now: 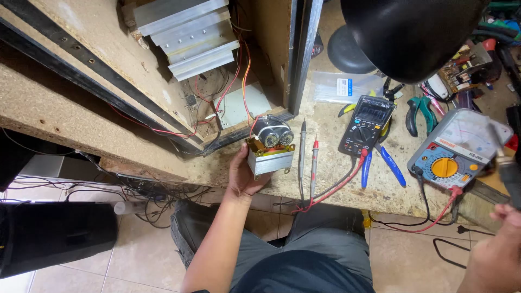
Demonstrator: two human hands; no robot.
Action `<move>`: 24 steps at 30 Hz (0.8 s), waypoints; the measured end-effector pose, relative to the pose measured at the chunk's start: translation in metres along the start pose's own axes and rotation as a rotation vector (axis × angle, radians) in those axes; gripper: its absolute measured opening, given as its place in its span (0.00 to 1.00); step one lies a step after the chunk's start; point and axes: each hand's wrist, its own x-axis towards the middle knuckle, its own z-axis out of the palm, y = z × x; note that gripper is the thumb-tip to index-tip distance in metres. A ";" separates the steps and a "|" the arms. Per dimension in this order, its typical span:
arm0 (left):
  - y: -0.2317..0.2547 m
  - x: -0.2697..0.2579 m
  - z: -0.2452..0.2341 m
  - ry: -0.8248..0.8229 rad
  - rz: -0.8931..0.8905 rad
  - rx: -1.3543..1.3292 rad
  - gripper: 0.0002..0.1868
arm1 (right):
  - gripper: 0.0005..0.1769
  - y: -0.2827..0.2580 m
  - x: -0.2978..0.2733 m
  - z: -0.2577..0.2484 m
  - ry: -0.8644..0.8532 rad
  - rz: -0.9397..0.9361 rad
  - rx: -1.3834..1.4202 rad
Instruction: Soldering wires to a transformer and repositioning it within an electronic enclosure.
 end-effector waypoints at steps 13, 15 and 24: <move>-0.017 -0.001 0.085 -0.190 -0.166 -0.139 0.39 | 0.05 0.042 0.102 -0.060 0.543 0.442 0.103; -0.017 -0.004 0.082 -0.103 -0.122 -0.115 0.44 | 0.03 0.048 0.109 -0.058 0.499 0.448 0.146; -0.014 -0.003 0.077 -0.108 -0.053 -0.079 0.38 | 0.06 0.114 0.134 -0.021 0.345 0.316 -0.036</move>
